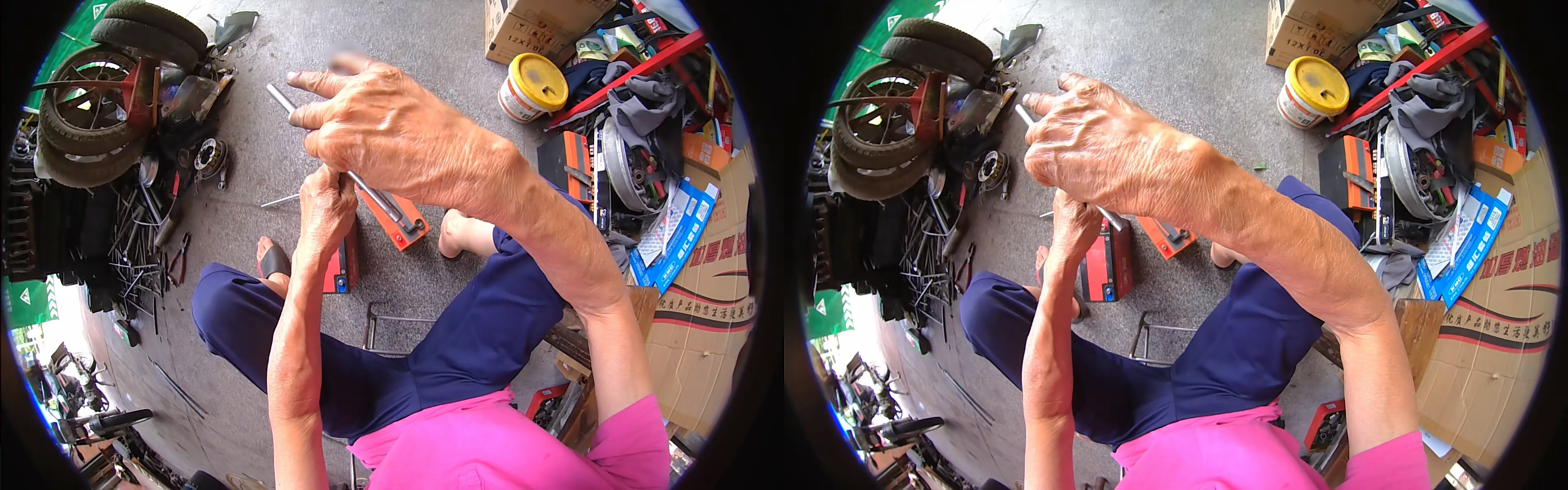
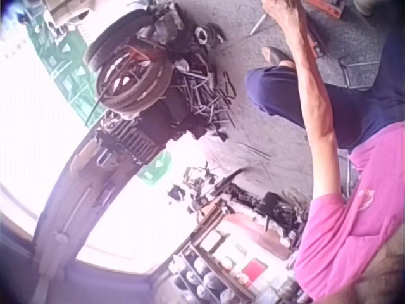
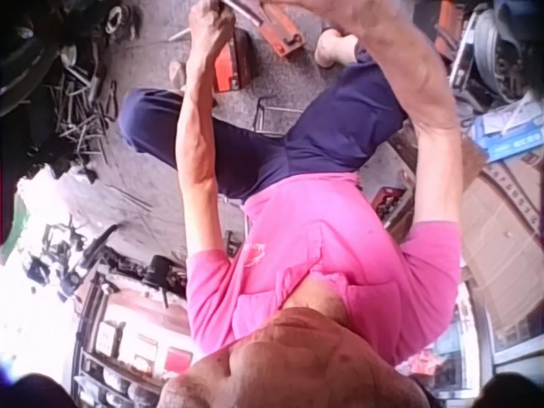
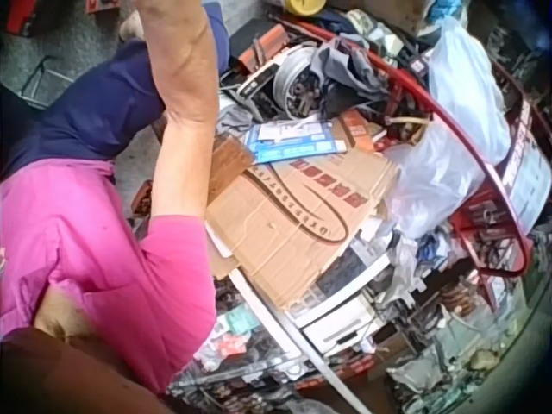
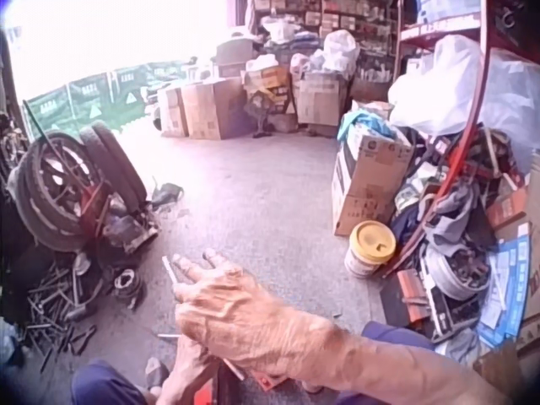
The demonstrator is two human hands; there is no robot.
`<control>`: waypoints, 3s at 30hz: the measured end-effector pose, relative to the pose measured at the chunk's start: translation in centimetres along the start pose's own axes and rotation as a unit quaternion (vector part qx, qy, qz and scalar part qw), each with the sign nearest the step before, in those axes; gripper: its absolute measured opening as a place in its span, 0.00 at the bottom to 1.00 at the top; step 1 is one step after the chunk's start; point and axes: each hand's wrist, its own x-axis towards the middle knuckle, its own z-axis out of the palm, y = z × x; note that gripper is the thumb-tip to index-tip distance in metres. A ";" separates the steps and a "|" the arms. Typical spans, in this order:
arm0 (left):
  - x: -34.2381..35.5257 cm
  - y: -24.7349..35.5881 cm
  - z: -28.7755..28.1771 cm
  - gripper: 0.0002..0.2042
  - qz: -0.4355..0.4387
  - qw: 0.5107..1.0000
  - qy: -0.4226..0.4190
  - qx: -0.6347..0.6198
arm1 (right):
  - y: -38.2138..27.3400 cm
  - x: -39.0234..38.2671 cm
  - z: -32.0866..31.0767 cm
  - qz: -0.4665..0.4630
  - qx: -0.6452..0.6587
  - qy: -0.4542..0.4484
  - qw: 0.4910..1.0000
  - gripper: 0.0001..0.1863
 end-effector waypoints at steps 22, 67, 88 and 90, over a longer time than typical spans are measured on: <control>-1.0 -4.0 -0.1 0.08 0.111 0.992 -0.035 0.047 | -0.8 0.5 1.5 0.065 0.036 0.033 0.997 0.08; -12.5 7.0 6.7 0.24 -0.060 0.990 0.021 -0.123 | -8.3 -5.9 -6.0 0.084 0.076 -0.210 0.971 0.14; -12.0 8.5 5.2 0.12 0.032 0.991 0.010 -0.133 | -6.0 -4.6 -8.8 0.216 0.019 0.016 0.976 0.10; -11.7 8.5 4.6 0.12 0.049 0.990 0.022 -0.132 | -4.7 -4.4 -8.2 0.224 0.006 0.051 0.973 0.11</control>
